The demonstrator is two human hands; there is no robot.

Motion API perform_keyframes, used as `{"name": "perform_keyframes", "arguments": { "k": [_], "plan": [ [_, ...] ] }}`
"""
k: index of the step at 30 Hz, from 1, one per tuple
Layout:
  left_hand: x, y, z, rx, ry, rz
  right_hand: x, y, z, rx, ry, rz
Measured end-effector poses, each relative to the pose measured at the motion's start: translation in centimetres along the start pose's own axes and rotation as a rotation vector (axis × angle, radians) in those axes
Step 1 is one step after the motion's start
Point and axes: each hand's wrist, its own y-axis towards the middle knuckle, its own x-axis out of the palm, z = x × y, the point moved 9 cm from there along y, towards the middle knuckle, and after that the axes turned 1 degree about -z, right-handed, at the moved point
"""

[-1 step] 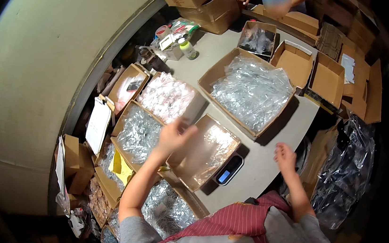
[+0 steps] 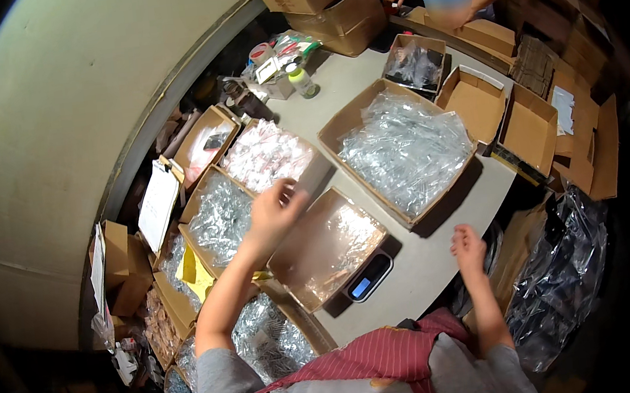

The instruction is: The person repeatedly picks small black objects from a large cardboard box, places them on a digital scale, and then transfers them into smaller shipping boxes lined with bubble wrap. The person also handles bubble wrap and cardboard boxes during the process.

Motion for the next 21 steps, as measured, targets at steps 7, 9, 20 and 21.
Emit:
{"name": "perform_keyframes", "arguments": {
  "k": [7, 9, 20, 21],
  "plan": [
    [1.3, 9.6, -11.8, -0.117, 0.216, 0.346, -4.2, 8.0, 0.3, 0.096, -0.009, -0.004],
    [0.1, 9.1, -12.0, -0.111, 0.142, 0.473, -4.5, 8.4, 0.2, 0.071, -0.007, 0.026],
    [6.6, 15.1, 6.0, 0.060, -0.145, 0.196, -4.2, 9.1, -1.8, -0.284, -0.355, 0.124],
    [8.5, 16.2, 8.1, 0.079, 0.004, 0.084, -4.2, 9.2, -1.7, -0.280, -0.347, 0.112]
  ]
}}
